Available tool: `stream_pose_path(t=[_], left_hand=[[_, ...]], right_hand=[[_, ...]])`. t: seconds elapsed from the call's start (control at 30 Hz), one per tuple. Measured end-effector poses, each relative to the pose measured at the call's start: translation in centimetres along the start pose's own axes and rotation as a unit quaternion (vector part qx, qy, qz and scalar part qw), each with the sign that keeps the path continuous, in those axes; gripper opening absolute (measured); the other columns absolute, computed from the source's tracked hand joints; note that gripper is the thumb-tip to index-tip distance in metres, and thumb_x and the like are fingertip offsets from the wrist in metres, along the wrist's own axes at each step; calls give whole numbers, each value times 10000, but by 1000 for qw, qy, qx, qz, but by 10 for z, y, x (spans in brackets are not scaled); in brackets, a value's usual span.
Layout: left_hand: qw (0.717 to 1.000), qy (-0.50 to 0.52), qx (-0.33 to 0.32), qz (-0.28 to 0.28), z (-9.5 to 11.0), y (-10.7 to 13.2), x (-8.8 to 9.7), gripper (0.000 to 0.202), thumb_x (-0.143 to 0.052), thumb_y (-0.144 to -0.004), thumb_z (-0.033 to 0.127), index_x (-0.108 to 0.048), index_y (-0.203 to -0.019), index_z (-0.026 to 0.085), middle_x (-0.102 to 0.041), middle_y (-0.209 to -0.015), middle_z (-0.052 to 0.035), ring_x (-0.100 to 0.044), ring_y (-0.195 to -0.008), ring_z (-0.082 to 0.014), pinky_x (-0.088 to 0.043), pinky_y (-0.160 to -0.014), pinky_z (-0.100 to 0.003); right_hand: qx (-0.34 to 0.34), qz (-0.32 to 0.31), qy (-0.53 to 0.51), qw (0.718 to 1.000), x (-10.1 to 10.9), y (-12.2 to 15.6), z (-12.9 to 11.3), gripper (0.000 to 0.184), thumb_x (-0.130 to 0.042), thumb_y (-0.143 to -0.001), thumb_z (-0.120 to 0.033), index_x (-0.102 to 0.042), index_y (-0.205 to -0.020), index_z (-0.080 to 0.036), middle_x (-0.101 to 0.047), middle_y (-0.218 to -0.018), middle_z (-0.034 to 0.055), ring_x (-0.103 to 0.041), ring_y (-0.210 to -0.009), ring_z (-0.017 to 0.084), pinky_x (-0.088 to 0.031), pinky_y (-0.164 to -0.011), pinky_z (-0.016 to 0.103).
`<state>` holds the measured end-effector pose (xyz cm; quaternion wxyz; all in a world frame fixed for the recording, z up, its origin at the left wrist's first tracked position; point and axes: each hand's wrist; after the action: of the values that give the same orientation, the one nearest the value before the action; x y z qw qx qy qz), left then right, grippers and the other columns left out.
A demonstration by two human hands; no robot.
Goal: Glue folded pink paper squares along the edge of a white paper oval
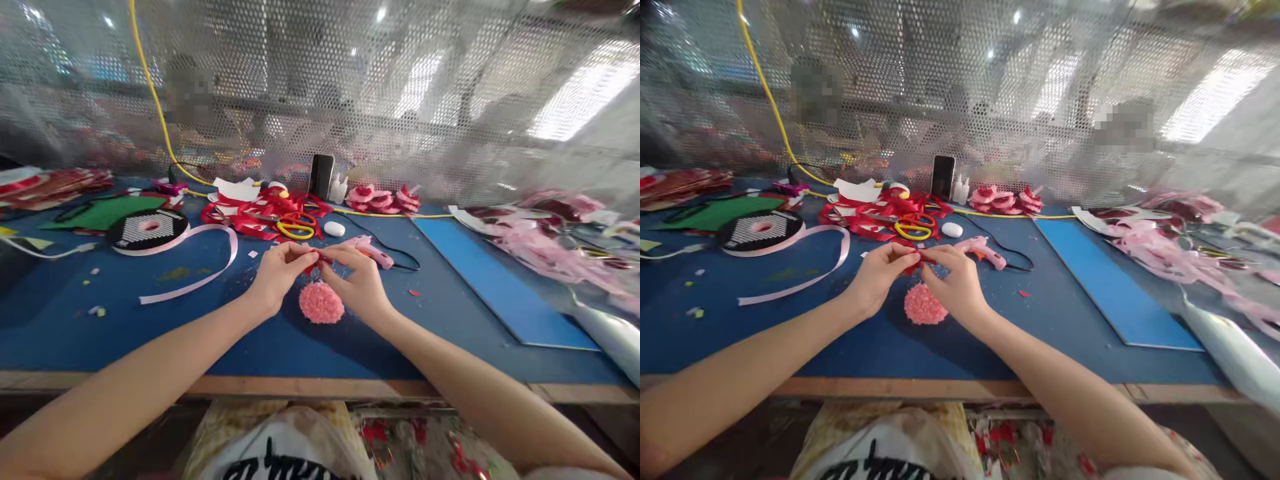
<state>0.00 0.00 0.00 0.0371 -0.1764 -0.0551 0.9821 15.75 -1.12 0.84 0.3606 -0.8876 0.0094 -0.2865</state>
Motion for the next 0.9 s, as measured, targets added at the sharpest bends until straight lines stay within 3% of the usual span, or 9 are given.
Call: stream_pose_path(t=[0.13,0.27,0.33,0.43,0.53,0.6,0.73,0.83,0.9], left_hand=[[999,-26,-19,-9,-4,-1,2,210,-857,-688,296,-708,-774,175,-722,-787,9,-663,-782,-129,-535,-840,-290],[986,-128,-99,-33,-4,-1,7,193,-810,-767,330,-714,-826,174,-764,-907,-41,-705,-805,-170,-555,-761,-298],[967,-201,-147,-48,-1,0,9,160,-763,-821,327,-707,-846,179,-771,-950,-51,-714,-803,-176,-553,-741,-298],[916,-332,-223,-38,4,1,11,107,-704,-876,289,-692,-832,192,-766,-884,-34,-706,-814,-180,-531,-786,-306],[883,-389,-262,-19,4,0,12,93,-675,-896,272,-664,-835,202,-753,-871,-24,-696,-861,-186,-504,-829,-308],[892,-376,-248,-21,1,-3,13,96,-658,-904,281,-634,-854,202,-743,-888,-27,-690,-861,-186,-497,-801,-304],[939,-303,-159,-38,-2,-7,13,132,-667,-877,278,-577,-828,195,-711,-903,-42,-663,-859,-194,-465,-724,-299],[981,-182,-61,-38,0,-9,10,150,-725,-810,230,-585,-780,185,-668,-818,-11,-616,-816,-172,-429,-732,-293],[994,-104,-3,-37,2,-8,8,166,-759,-763,212,-597,-753,178,-634,-746,13,-581,-763,-151,-414,-736,-289]], right_hand=[[5,8,39,999,0,1,2,161,-621,-873,-160,-763,-943,-192,-767,-897,51,-691,-818,189,-533,-796,357],[13,1,77,997,2,1,3,157,-596,-904,-199,-750,-876,-187,-760,-838,65,-668,-790,224,-501,-776,403],[13,-7,92,996,2,1,4,156,-596,-901,-199,-744,-854,-187,-758,-837,73,-665,-801,239,-493,-778,416],[7,-16,108,994,2,0,6,156,-605,-892,-198,-741,-817,-187,-752,-804,75,-663,-792,252,-486,-759,422],[5,-22,121,992,2,-1,7,156,-620,-888,-217,-741,-793,-192,-744,-758,63,-661,-765,249,-482,-737,417],[10,-21,129,991,1,-1,8,125,-635,-870,-213,-744,-813,-195,-749,-774,60,-665,-787,253,-485,-762,425],[29,-11,152,988,0,-1,10,81,-657,-816,-186,-736,-821,-205,-754,-811,58,-655,-859,273,-472,-836,460],[40,-6,164,986,1,-1,11,69,-659,-815,-184,-722,-814,-210,-749,-814,50,-639,-873,270,-460,-857,465],[46,-4,167,985,2,-2,11,62,-662,-823,-180,-714,-824,-213,-744,-814,40,-632,-870,258,-454,-863,456]])
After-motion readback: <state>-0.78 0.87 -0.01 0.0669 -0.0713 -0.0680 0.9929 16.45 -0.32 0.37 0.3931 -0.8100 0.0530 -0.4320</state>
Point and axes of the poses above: each hand's wrist, its own y-axis away from the middle knuckle, its own x-axis out of the back of the hand, z = x × y
